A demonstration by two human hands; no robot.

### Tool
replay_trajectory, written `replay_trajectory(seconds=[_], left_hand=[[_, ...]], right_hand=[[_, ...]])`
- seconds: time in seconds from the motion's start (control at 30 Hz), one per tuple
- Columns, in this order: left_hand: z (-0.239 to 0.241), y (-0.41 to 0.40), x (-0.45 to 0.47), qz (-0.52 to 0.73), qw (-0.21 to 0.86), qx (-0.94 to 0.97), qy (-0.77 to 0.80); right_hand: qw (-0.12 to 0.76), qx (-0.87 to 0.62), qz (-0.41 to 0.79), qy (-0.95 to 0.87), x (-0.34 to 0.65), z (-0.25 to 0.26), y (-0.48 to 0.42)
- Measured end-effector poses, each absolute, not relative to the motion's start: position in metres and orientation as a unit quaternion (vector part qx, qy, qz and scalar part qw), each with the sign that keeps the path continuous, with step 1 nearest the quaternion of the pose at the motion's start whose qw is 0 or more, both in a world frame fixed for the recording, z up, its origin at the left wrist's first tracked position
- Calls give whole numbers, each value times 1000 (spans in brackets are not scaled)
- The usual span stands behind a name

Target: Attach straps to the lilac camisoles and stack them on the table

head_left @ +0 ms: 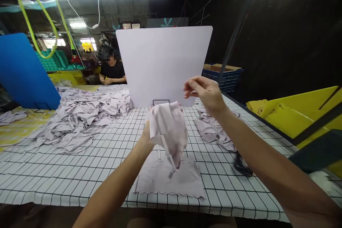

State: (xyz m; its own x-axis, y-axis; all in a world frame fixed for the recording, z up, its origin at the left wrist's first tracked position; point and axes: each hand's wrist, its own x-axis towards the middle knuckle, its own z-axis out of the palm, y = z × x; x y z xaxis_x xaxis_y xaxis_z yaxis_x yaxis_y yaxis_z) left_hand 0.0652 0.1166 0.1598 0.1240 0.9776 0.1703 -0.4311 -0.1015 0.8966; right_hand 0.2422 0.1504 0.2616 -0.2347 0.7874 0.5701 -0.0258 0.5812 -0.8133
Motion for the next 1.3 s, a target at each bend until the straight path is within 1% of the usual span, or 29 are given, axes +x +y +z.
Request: replay_trajectory(seconds=[0.03, 0.07, 0.13, 0.2, 0.27, 0.33, 0.4, 0.43, 0.47, 0.53, 0.57, 0.6, 0.67, 0.73, 0.8, 0.83, 0.87, 0.97, 1.03, 1.1, 1.2, 1.23, 1.3], left_hand=[[162, 114, 64, 579, 621, 436, 298], [165, 112, 63, 567, 646, 415, 297], [171, 110, 65, 546, 684, 378, 302], [176, 111, 65, 544, 682, 378, 311], [178, 116, 55, 551, 652, 409, 323], [181, 123, 32, 522, 627, 460, 351], [186, 129, 5, 427, 612, 535, 397], [190, 132, -6, 367, 596, 576, 423], [195, 134, -12, 356, 557, 607, 441], [208, 137, -10, 435, 470, 646, 415], [215, 138, -3, 460, 449, 665, 381], [222, 138, 6, 455, 448, 686, 349], [234, 137, 20, 392, 482, 716, 319], [243, 135, 21, 377, 509, 704, 323], [248, 133, 10, 409, 522, 672, 330], [249, 133, 4, 417, 530, 662, 328], [249, 132, -1, 413, 539, 659, 323], [245, 130, 4, 345, 573, 682, 296], [243, 128, 17, 310, 577, 699, 287], [243, 125, 24, 325, 564, 699, 297], [251, 121, 11, 396, 536, 671, 325], [255, 120, 2, 408, 529, 664, 335], [261, 116, -18, 398, 523, 665, 354]], right_hand=[[559, -299, 377, -675, 253, 252, 153], [538, -323, 398, -669, 260, 241, 155], [458, -357, 457, -673, 264, 215, 155], [406, -355, 513, -668, 257, 195, 154], [402, -321, 544, -663, 247, 189, 155], [432, -291, 547, -656, 240, 197, 158], [443, -287, 518, -673, 236, 215, 161], [427, -293, 497, -696, 234, 226, 162], [396, -298, 472, -729, 230, 236, 162], [324, -299, 417, -795, 223, 253, 161], [305, -297, 394, -815, 220, 260, 159], [303, -297, 379, -822, 220, 266, 158], [300, -309, 386, -815, 228, 275, 156], [235, -325, 436, -805, 249, 278, 156], [143, -326, 487, -798, 272, 277, 155], [116, -321, 503, -794, 281, 276, 154], [114, -315, 514, -790, 287, 274, 154], [169, -290, 530, -779, 282, 273, 152], [183, -276, 536, -777, 271, 278, 151], [166, -278, 536, -779, 266, 284, 151], [144, -315, 527, -776, 280, 293, 155], [152, -328, 526, -770, 289, 295, 158], [202, -341, 522, -755, 308, 299, 164]])
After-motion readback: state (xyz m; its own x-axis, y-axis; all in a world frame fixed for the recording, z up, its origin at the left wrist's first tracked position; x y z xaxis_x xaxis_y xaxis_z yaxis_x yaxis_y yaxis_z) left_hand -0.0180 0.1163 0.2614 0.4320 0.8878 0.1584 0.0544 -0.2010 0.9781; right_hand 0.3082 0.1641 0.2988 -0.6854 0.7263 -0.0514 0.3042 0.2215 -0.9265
